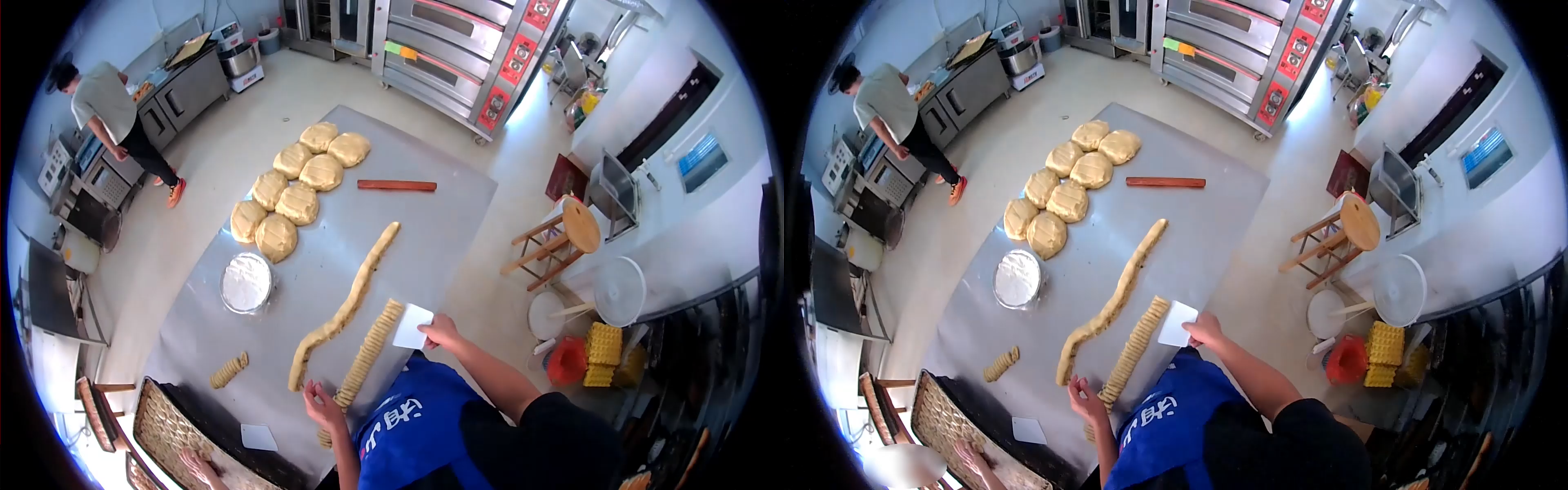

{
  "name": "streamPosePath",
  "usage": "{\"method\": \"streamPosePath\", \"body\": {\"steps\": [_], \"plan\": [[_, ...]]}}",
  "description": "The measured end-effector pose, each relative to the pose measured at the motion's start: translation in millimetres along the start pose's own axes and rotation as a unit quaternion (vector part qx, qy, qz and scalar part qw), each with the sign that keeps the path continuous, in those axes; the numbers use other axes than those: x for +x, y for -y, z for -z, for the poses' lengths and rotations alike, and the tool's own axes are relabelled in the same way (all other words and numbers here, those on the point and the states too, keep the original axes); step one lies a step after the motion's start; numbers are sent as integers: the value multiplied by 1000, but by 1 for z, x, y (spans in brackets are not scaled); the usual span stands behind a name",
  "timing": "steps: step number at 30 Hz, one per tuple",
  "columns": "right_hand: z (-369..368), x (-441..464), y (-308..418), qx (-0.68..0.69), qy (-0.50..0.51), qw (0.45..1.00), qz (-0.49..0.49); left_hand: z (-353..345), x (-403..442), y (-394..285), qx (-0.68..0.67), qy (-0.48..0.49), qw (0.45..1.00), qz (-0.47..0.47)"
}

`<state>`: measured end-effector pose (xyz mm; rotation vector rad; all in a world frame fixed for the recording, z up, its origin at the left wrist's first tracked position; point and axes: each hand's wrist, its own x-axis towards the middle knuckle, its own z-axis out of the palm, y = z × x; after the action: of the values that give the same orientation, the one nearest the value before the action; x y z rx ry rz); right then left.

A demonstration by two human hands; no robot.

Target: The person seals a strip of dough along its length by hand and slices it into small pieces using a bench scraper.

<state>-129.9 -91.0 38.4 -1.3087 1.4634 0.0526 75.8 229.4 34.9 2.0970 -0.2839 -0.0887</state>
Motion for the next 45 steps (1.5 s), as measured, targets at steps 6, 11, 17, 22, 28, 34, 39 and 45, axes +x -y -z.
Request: {"method": "streamPosePath", "body": {"steps": [6,11,17,22,28,34,39,45], "plan": [[30,23,-23,-9,83,996,21,-65,7,-19,-48,56,996,48],[-5,27,-7,117,111,986,-52,-119,24,-89,34,191,975,-110],[21,15,-29,117,99,983,-97,-178,43,-100,74,370,890,-256],[-4,16,-54,48,43,998,3,-215,59,-97,108,471,803,-348],[-65,27,1,224,31,974,-27,-225,60,-79,104,454,825,-319],[-50,15,4,248,109,962,-28,-221,59,-77,56,448,834,-317],[-29,10,-9,171,107,979,-29,-217,60,-77,151,481,780,-372],[-64,24,-4,227,103,968,-39,-225,57,-65,174,424,804,-379]]}}
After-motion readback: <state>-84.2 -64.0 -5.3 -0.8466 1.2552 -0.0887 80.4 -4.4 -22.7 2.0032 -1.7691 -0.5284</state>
